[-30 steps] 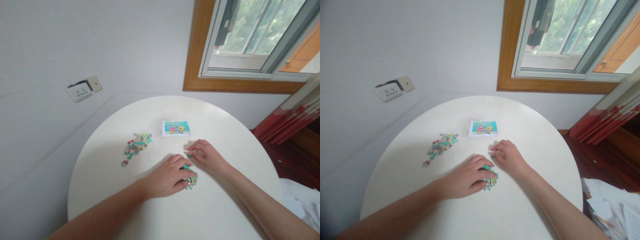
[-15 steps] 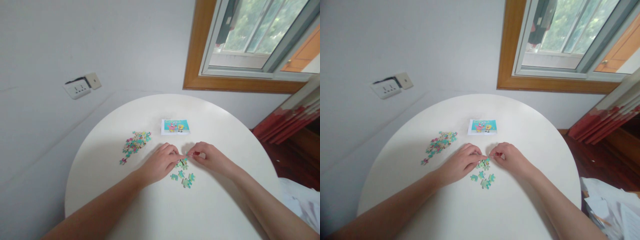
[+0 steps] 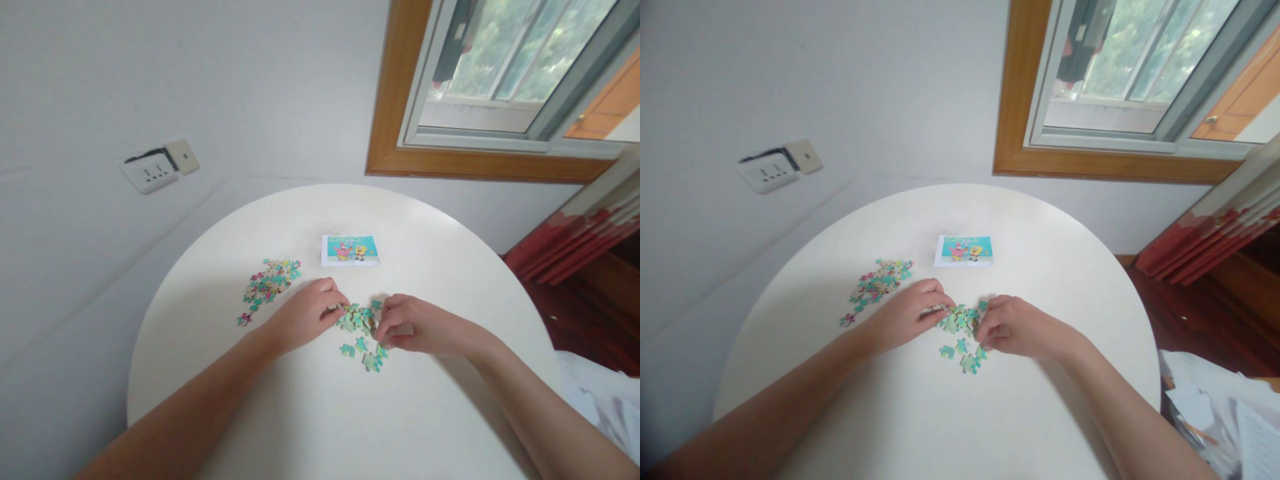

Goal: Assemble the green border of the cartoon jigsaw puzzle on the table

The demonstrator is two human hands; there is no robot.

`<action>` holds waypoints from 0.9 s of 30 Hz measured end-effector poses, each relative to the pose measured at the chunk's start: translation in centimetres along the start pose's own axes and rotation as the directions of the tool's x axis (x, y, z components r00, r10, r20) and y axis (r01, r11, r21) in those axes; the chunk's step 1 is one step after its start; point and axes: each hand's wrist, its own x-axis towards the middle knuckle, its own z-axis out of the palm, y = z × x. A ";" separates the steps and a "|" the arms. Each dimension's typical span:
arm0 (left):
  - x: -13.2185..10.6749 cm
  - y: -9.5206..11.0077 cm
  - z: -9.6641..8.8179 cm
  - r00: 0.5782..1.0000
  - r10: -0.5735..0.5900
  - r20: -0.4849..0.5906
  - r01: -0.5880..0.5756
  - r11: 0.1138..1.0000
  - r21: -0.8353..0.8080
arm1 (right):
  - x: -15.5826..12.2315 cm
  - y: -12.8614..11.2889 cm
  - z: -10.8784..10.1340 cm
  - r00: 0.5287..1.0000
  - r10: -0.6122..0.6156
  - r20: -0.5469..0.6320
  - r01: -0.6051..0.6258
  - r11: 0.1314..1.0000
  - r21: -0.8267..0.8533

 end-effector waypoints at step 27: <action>-0.3 0.5 -2.3 0.995 0.087 0.046 -0.085 0.995 -0.046 | 1.9 -3.4 4.8 0.981 0.010 -0.196 -0.078 0.938 -0.338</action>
